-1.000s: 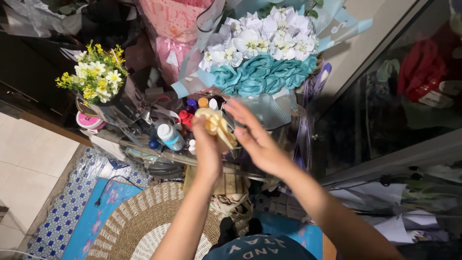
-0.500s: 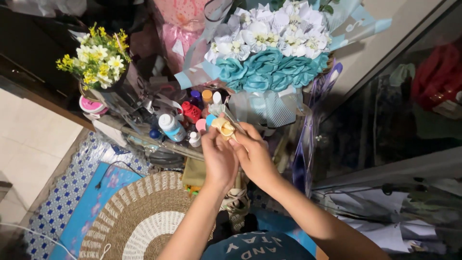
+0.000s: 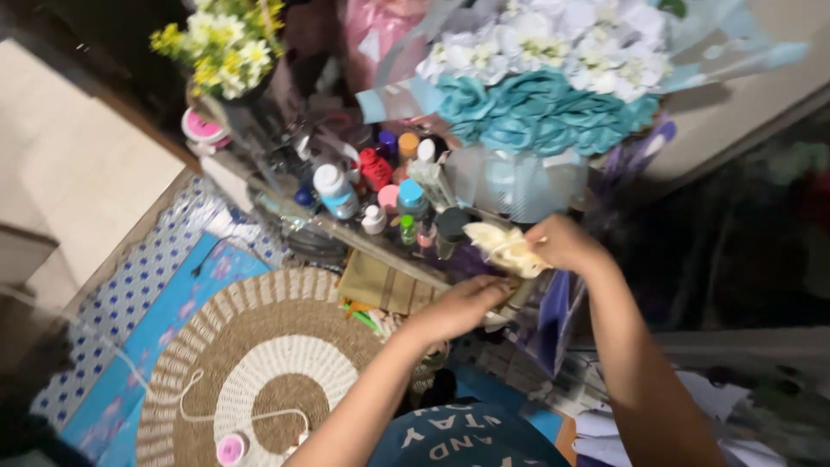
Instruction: Arranging pillows, a bolster, and a stuffed toy on a bed, and then tucking in the bedsheets.
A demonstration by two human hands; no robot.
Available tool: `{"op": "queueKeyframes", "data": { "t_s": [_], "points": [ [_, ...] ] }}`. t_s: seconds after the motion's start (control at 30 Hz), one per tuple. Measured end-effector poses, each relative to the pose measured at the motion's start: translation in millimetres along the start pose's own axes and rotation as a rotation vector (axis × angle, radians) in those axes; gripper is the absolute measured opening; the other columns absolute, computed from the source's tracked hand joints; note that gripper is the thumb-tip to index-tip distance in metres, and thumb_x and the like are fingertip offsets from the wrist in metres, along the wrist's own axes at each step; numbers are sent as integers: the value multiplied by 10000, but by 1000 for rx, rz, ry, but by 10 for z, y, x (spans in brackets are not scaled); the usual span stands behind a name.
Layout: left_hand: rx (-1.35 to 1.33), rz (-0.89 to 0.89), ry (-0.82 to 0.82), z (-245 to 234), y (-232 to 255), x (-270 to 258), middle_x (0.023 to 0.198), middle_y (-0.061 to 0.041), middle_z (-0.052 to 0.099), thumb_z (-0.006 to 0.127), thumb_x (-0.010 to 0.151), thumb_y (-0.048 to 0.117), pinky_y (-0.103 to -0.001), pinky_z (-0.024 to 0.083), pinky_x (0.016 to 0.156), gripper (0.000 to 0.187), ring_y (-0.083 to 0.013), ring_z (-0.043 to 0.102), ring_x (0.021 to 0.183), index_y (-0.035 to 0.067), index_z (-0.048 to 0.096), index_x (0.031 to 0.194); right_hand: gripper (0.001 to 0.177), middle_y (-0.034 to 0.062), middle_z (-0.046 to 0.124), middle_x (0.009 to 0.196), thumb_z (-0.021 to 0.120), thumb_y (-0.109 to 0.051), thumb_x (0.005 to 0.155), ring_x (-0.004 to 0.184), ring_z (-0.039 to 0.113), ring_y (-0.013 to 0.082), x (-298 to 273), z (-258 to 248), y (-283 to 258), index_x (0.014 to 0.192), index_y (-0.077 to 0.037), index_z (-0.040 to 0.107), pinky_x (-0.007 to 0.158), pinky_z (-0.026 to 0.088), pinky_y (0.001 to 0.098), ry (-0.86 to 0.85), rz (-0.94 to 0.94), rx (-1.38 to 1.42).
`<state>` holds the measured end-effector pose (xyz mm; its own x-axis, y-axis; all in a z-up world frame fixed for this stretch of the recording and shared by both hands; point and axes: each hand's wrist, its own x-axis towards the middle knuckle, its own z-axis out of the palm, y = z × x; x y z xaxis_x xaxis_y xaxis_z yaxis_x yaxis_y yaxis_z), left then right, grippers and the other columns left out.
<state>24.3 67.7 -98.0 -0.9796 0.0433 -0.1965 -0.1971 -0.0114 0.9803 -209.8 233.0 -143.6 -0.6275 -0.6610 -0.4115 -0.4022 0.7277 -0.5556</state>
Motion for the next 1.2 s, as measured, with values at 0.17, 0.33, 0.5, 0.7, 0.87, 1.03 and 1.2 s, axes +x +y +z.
{"op": "queueKeyframes", "data": {
  "t_s": [0.17,0.33,0.5,0.7,0.87,1.03,1.2],
  "points": [
    [-222,-99,207,247,-103,-35,1208,-119,687,595,986,269,-327,494,925,523,-179,634,1083,26,479,1435,261,115,777,737,659,-35,791,653,706,114,-15,48,-256,1004,-33,809,643,551,310,-98,-138,-61],
    [-129,276,448,382,-352,-13,1224,-127,662,637,1065,172,-316,503,956,442,-181,623,1109,-16,471,1428,188,57,749,785,670,-106,921,702,621,69,-317,110,-845,1002,14,789,624,515,276,-422,-227,233],
    [-368,170,762,294,-416,-12,1006,-53,676,612,1049,153,-242,528,724,270,-75,616,831,3,546,1263,272,24,746,941,680,-102,944,795,622,80,-431,253,-1206,1189,-7,748,707,501,256,-434,-77,635],
    [-255,180,981,250,-186,-56,954,-59,707,624,1022,81,-241,520,693,130,-75,615,799,-14,632,1111,550,64,628,1259,701,26,867,1151,603,107,-482,463,-1157,1383,8,513,950,501,267,2,-337,758],
    [-414,162,897,257,-163,-81,948,-35,689,578,996,43,-251,537,737,118,-96,643,829,23,612,1108,496,24,699,1150,709,-2,834,1034,659,112,-603,377,-1100,1316,-47,599,881,537,275,-242,-148,919],
    [-94,182,973,227,-288,-120,947,-50,708,653,877,-39,-276,530,799,199,-135,659,871,11,669,1069,300,53,764,972,766,-15,825,887,676,149,-359,479,-530,1124,10,742,801,537,311,-297,-71,664],
    [-217,-146,651,250,-602,-174,940,-24,686,676,877,35,-282,513,734,262,-140,603,797,37,680,1139,402,190,745,1017,732,-6,781,947,736,321,5,483,-262,1179,-58,716,840,559,366,296,-265,18]
  ]
}}
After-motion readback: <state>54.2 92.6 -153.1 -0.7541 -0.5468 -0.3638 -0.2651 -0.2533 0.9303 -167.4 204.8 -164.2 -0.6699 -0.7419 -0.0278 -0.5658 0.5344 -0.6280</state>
